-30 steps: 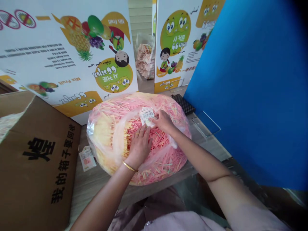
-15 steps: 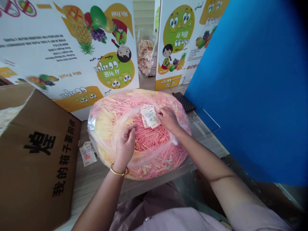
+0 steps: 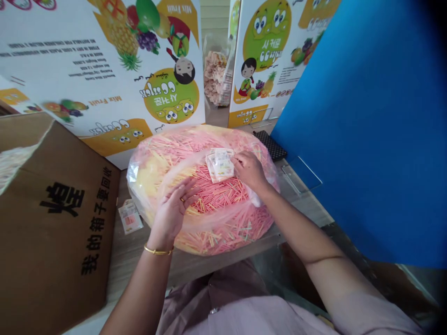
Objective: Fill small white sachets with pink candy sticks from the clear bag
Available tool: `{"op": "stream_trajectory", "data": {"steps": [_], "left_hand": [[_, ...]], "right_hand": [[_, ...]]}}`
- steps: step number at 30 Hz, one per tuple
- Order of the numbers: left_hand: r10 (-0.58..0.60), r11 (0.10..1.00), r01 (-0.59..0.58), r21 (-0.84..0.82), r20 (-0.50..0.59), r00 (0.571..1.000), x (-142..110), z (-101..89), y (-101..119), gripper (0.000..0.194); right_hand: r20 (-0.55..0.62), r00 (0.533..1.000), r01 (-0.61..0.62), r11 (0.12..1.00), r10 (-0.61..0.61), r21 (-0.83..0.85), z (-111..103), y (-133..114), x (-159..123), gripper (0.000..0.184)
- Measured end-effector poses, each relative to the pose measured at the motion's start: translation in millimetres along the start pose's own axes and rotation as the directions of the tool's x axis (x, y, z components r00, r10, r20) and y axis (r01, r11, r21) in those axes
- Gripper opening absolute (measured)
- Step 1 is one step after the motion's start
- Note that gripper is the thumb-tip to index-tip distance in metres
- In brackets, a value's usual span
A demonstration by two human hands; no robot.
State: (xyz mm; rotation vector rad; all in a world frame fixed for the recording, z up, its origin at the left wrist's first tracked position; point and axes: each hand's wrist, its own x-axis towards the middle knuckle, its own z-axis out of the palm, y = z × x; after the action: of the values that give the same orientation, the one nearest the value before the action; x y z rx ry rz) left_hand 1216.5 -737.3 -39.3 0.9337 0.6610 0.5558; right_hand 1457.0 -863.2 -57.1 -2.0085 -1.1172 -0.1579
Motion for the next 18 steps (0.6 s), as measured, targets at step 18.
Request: {"op": "stream_trajectory", "data": {"steps": [18], "left_hand": [[-0.018, 0.953, 0.007, 0.304, 0.032, 0.999, -22, -12.5, -38, 0.047]], "right_hand": [[0.424, 0.904, -0.276, 0.835, 0.058, 0.477, 27, -82, -79, 0.021]]}}
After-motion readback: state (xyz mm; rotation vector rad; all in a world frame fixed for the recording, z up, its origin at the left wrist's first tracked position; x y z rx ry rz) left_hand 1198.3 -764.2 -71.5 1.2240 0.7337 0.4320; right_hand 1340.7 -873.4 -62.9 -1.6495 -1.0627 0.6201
